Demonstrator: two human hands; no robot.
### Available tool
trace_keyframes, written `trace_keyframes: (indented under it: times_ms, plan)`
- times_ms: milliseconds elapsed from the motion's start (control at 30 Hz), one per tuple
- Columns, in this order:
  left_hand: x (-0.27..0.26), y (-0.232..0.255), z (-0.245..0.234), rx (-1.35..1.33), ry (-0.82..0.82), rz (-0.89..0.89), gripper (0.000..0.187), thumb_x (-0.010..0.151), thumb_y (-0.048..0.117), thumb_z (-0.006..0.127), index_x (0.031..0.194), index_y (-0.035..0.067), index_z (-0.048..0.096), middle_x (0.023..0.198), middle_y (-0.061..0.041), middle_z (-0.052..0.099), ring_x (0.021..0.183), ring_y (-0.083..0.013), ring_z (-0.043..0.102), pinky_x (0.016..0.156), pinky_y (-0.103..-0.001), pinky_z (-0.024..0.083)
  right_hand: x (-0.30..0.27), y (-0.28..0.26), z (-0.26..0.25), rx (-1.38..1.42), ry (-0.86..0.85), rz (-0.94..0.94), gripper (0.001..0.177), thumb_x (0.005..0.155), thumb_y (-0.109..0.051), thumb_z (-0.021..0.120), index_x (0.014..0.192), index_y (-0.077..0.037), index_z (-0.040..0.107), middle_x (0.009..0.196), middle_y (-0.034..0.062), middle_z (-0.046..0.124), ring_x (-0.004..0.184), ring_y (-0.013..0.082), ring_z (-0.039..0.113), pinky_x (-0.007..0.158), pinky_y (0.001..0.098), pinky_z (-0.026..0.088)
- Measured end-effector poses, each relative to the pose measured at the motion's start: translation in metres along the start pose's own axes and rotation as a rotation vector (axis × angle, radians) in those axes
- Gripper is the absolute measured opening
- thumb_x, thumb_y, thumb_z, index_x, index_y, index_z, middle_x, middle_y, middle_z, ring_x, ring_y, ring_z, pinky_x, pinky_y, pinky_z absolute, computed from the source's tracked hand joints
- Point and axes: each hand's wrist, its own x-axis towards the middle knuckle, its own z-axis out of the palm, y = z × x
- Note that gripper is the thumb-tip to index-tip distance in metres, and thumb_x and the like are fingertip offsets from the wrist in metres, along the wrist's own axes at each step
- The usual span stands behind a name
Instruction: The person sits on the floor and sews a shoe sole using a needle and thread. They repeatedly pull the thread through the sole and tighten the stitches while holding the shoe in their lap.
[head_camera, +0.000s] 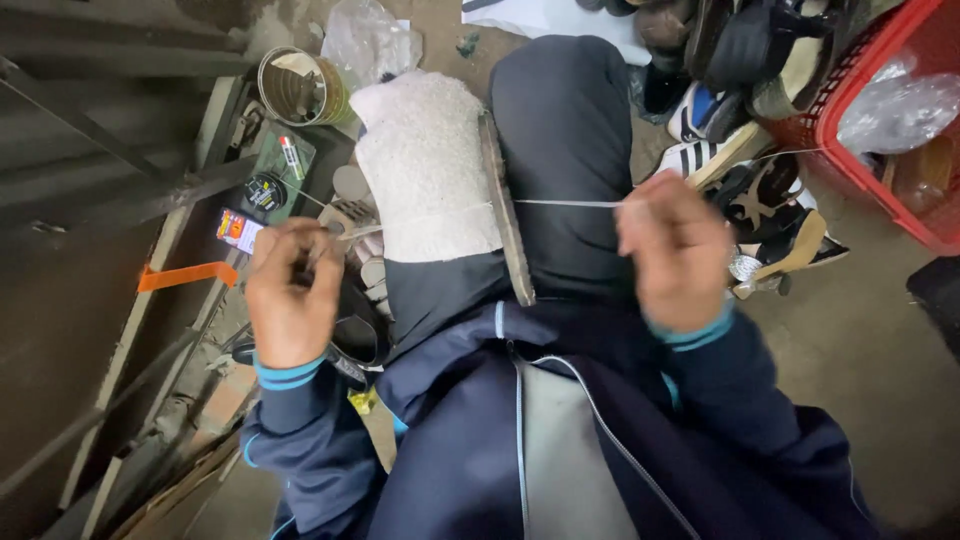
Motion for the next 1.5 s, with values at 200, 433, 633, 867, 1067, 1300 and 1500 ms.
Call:
trace_keyframes:
  times_ms: [200,433,633,867,1067,1300,1500]
  plan:
    - [0.022,0.068,0.051,-0.083,-0.077,0.126,0.033,0.092,-0.002,0.075,0.124,0.000,0.070,0.115,-0.022,0.068,0.088,-0.0443,0.071,0.072,-0.048,0.058,-0.003,-0.009,-0.003,0.739,-0.147,0.063,0.016,0.101,-0.017,0.056,0.090,-0.007,0.063,0.119,0.0342,0.064,0.108,0.0404,0.073,0.072,0.0449,0.068]
    - [0.012,0.058,0.096,-0.090,-0.271,0.050,0.018,0.097,0.014,0.068,0.112,0.009,0.076,0.084,-0.013,0.076,0.074,-0.0436,0.072,0.059,-0.050,0.059,-0.010,-0.025,0.032,-0.145,-0.404,-0.058,0.084,0.070,-0.028,0.095,0.141,0.000,0.058,0.148,0.0213,0.054,0.071,0.0237,0.069,0.055,0.0317,0.056]
    - [0.007,0.061,0.105,-0.130,-0.258,-0.003,0.017,0.100,0.020,0.064,0.111,0.014,0.076,0.074,-0.015,0.074,0.074,-0.0437,0.072,0.059,-0.048,0.058,-0.010,-0.012,0.037,-0.572,-0.508,-0.182,0.099,0.075,-0.055,0.089,0.139,0.011,0.054,0.113,0.0234,0.066,0.082,0.0354,0.069,0.057,0.0506,0.058]
    - [0.004,0.042,0.125,-0.163,-0.221,0.084,0.016,0.101,0.015,0.061,0.107,0.010,0.075,0.060,-0.014,0.067,0.059,-0.0439,0.067,0.047,-0.045,0.052,-0.020,0.007,0.028,-0.526,-0.443,-0.304,0.072,0.076,-0.052,0.091,0.117,0.001,0.064,0.069,0.0008,0.047,0.061,0.0253,0.058,0.053,0.0397,0.051]
    - [0.015,0.063,0.107,-0.038,-0.143,0.093,0.011,0.099,0.016,0.065,0.101,0.007,0.071,0.076,-0.020,0.069,0.074,-0.0475,0.069,0.059,-0.055,0.054,-0.024,0.021,0.020,-0.585,-0.238,-0.287,0.030,0.088,-0.035,0.080,0.096,-0.009,0.067,0.064,-0.0023,0.045,0.062,0.0260,0.061,0.055,0.0407,0.052]
    - [0.016,0.011,0.069,0.406,0.254,0.013,0.056,0.097,0.042,0.082,0.132,0.003,0.063,0.111,-0.015,0.061,0.093,-0.0408,0.070,0.075,-0.052,0.059,-0.025,0.027,-0.001,-0.471,0.019,-0.182,0.021,0.095,-0.022,0.075,0.095,-0.001,0.071,0.059,0.0073,0.047,0.055,0.0355,0.059,0.051,0.0360,0.049]
    - [0.007,-0.035,0.076,0.285,0.184,-0.111,0.046,0.097,0.044,0.083,0.102,0.001,0.067,0.082,-0.015,0.063,0.073,-0.0437,0.069,0.062,-0.055,0.055,-0.011,0.015,-0.002,-0.361,0.026,-0.166,0.020,0.104,-0.017,0.067,0.096,0.000,0.071,0.060,0.0132,0.052,0.052,0.0319,0.058,0.050,0.0372,0.048]
